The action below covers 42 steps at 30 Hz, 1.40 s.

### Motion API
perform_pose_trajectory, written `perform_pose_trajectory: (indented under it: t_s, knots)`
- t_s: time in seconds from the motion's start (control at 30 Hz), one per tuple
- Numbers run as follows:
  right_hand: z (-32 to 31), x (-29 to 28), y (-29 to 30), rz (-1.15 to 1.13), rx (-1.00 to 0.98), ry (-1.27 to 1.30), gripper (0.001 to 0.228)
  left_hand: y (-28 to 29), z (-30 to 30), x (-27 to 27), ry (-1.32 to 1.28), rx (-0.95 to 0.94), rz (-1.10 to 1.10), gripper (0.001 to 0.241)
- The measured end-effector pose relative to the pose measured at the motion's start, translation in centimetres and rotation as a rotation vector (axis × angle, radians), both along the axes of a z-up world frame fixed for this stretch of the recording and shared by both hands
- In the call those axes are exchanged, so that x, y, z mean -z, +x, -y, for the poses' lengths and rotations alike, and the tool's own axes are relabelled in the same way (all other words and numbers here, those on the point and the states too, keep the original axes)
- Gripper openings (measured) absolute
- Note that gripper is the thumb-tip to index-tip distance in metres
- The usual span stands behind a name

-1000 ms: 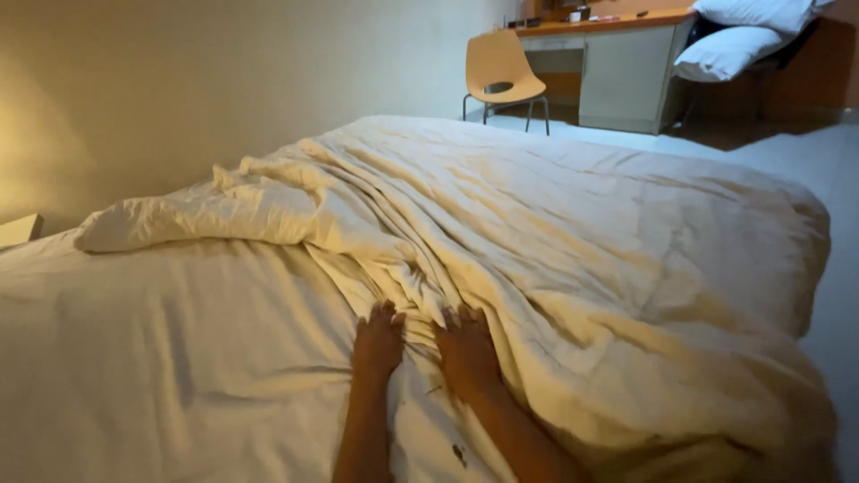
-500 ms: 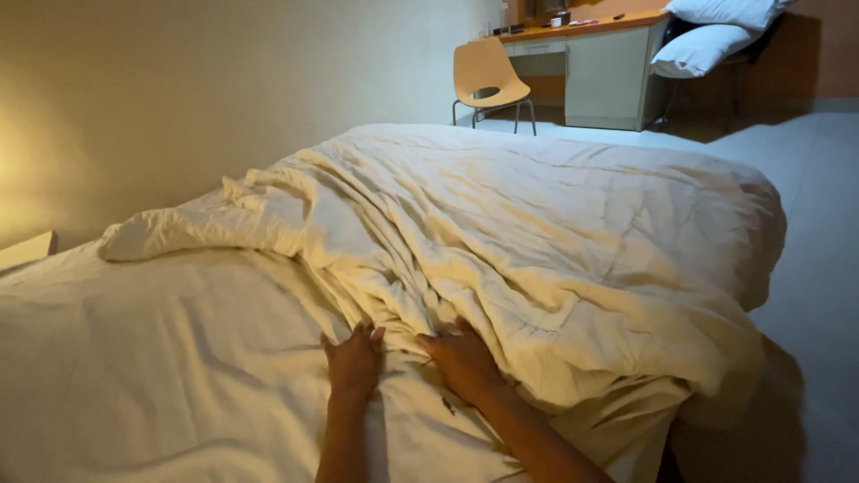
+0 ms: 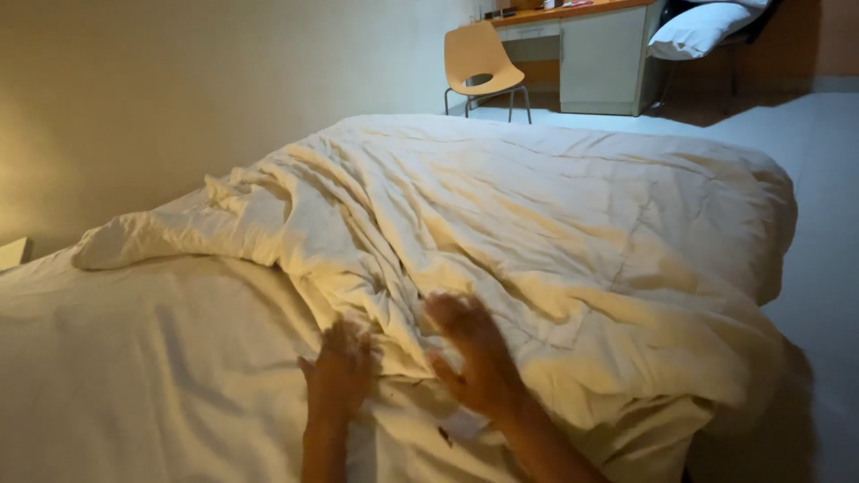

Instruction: The person smooths and folds a white duvet on a bed. They repeatedly pull, bunch, and smooth the duvet with both hands, working from the center toward the edges of the mattress.

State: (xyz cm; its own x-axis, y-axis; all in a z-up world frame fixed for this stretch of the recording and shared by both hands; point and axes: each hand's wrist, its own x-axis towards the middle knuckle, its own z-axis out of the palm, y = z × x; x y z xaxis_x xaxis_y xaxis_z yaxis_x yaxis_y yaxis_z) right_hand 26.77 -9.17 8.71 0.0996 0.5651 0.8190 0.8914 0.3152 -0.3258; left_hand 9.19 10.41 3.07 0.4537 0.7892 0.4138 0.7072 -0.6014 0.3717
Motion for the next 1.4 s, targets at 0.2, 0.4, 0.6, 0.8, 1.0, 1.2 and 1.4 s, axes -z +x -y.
perform_pose_trajectory:
  t_s: [0.2,0.4,0.6,0.8,1.0,1.2,1.4]
  knots:
    - [-2.7,0.6,2.5,-0.071,0.436,-0.118,0.067,4.7,-1.3,-1.0,0.284,0.078,0.171,0.080]
    - [-5.9,1.9,2.4,-0.003,0.496,-0.333,0.092,6.3,-2.5,0.5,0.230,0.108,0.256,0.095]
    - [-6.7,2.8,2.3,0.103,0.508,-0.712,0.071,6.5,-4.7,4.6,0.202,0.021,0.041,0.077]
    - [-6.4,4.8,2.3,0.192,0.461,-0.678,0.050,5.9,-3.7,5.3,0.148,0.025,0.064,0.057]
    - [-4.6,4.4,1.1,0.186,0.422,-0.691,0.040,2.9,-0.8,3.8,-0.033,-0.006,0.178,0.056]
    - [-5.4,5.0,1.5,0.207,0.424,-0.582,0.038,3.1,-1.7,5.5,0.008,-0.020,0.185,0.055]
    - [-4.2,5.1,0.7,0.249,0.399,-0.645,0.040,1.3,-0.1,5.7,0.024,0.002,0.279,0.048]
